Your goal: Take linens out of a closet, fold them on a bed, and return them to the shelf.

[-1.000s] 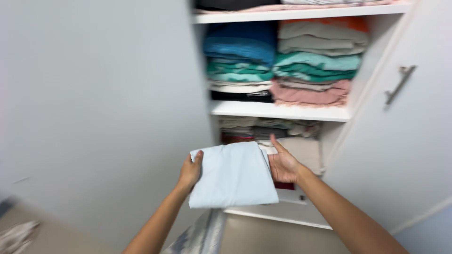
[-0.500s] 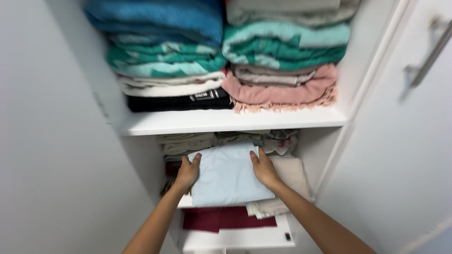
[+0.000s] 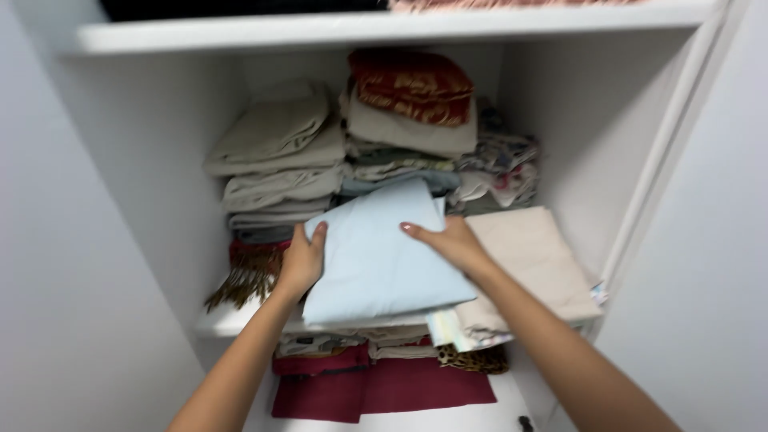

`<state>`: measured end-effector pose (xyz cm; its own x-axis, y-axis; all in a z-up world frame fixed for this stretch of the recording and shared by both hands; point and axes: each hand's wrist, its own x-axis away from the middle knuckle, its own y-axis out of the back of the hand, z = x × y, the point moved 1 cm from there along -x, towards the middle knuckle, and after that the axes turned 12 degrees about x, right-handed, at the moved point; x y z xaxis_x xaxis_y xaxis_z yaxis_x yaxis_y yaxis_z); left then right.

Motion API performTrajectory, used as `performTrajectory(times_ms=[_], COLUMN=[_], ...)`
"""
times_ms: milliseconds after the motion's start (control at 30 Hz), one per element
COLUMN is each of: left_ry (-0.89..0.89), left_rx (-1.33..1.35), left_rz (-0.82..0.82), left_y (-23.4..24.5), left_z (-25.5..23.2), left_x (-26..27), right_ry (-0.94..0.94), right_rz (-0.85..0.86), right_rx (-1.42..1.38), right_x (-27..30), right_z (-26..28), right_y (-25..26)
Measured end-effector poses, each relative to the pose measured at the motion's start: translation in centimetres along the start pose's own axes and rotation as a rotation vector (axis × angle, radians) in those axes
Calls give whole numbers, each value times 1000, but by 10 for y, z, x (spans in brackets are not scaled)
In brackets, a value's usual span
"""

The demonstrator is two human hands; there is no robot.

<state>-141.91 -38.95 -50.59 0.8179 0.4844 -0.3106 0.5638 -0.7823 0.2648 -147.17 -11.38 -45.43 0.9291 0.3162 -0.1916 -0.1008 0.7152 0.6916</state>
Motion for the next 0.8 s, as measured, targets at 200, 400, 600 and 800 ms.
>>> performTrajectory(times_ms=[200,400,600,800], left_ry=[36,5,-64,-71], left_rx=[52,185,376,364], left_rz=[-13,33,59,77], left_y=[-2,1,8,13], left_z=[-4,-2,-23,32], left_x=[10,21,22,-9], right_ry=[43,110,301,154], right_rz=[8,-35,-309,-200], right_rx=[-192,-110,187,371], right_x=[14,7,-27,-17], right_z=[4,-6,-32,-17], right_y=[6,2,-11,-6])
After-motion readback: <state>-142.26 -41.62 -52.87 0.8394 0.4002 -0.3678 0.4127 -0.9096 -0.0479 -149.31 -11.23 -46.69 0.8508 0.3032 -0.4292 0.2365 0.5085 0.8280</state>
